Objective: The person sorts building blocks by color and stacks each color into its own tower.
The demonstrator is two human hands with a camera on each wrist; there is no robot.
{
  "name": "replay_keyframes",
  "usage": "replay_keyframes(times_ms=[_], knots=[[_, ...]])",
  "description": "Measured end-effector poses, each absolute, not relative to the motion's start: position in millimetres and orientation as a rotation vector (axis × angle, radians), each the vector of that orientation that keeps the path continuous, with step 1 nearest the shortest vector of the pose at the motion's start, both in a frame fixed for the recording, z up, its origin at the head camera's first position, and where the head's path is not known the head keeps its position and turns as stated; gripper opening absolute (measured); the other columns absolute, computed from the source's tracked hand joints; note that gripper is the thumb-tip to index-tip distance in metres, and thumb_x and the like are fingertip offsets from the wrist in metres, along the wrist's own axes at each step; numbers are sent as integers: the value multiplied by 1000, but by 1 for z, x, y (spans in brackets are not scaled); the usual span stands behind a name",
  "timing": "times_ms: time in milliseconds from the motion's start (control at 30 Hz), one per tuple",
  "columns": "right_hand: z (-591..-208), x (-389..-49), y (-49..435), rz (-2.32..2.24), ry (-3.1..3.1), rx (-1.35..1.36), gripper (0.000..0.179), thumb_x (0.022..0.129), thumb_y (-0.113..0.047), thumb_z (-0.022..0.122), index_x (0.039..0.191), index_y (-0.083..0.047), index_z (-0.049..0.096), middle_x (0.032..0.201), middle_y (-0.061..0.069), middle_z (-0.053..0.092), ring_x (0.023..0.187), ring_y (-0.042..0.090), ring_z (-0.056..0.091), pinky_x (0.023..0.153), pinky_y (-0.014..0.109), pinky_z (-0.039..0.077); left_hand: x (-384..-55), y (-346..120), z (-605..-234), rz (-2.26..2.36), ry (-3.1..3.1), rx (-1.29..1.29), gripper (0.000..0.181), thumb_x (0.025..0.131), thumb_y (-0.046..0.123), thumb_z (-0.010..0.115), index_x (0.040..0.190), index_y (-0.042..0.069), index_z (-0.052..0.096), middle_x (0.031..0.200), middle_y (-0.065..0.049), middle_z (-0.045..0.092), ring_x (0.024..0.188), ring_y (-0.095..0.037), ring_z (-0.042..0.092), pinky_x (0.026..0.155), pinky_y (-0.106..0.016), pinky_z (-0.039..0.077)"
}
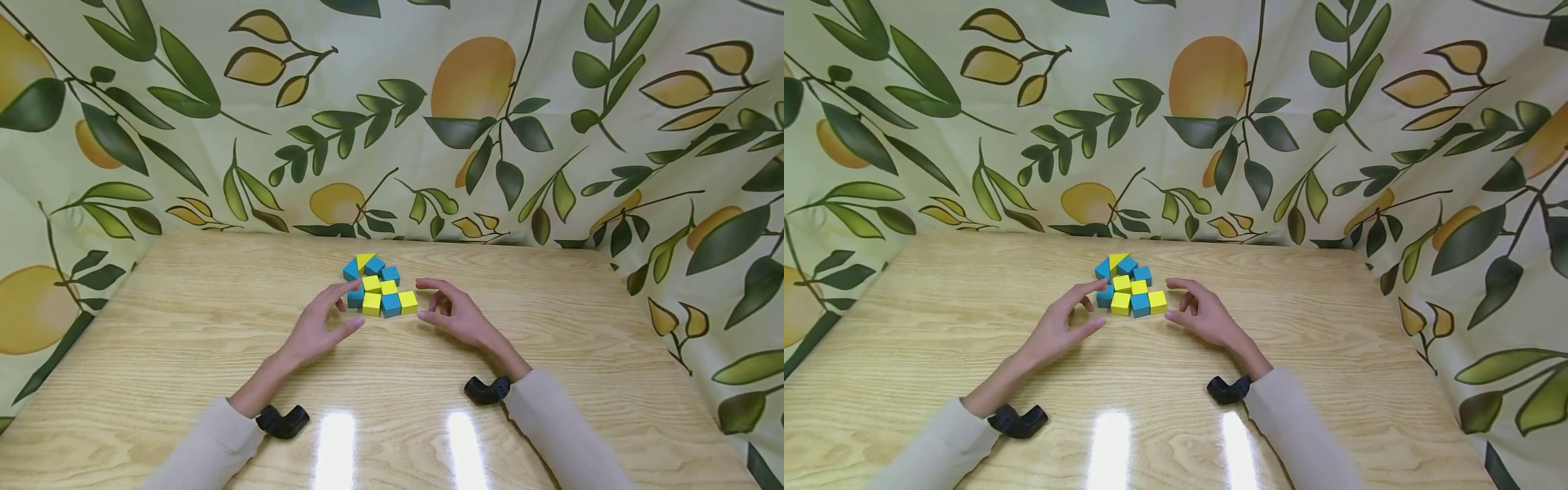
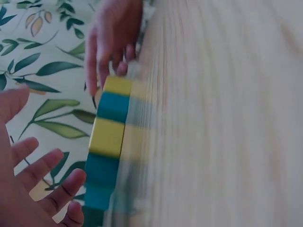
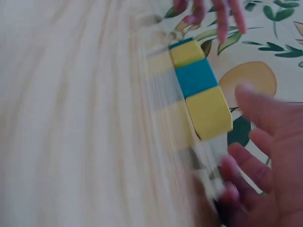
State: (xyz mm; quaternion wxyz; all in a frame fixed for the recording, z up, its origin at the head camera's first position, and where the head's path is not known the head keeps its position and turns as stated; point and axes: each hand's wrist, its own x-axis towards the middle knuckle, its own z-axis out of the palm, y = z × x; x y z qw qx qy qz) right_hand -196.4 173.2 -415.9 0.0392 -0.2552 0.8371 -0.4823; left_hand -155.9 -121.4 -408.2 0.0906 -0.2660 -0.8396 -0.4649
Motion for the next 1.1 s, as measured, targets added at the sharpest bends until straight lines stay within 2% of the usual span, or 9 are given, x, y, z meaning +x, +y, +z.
replay_keyframes(times_ms=[200,433,667,900,1100], knots=[[-433,-205,169,-1486,2667,-768,48,87,-22,73,131,-14,57,115,-1,62,82,19,48,67,30,38,-153,-113,-418,-1645,-2459,-695,48,90,13,67,136,9,52,120,-10,61,82,-24,53,60,-31,38],[-433,-208,162,-1432,2729,-687,37,84,-18,75,120,-17,66,89,1,58,79,18,49,68,32,41,-145,-101,-404,-1781,-2507,-686,43,92,8,64,133,1,52,112,-20,63,74,-26,49,61,-26,36],[-433,-201,164,-1417,2716,-691,35,83,-20,76,116,-17,67,106,-6,64,85,15,53,75,32,44,-134,-96,-391,-1796,-2543,-666,37,90,5,66,126,-2,58,108,-20,65,73,-22,50,62,-25,37],[-434,-194,166,-1436,2683,-738,33,80,-24,79,111,-20,68,96,-6,65,84,15,54,75,31,43,-133,-93,-394,-1807,-2573,-650,38,87,2,69,123,-3,59,109,-20,65,73,-25,52,63,-27,40],[-434,-188,165,-1470,2666,-731,32,79,-24,80,108,-22,68,91,-4,64,79,16,55,70,30,43,-144,-90,-418,-1764,-2589,-618,40,85,4,72,123,1,61,108,-15,67,74,-25,52,63,-27,40]])
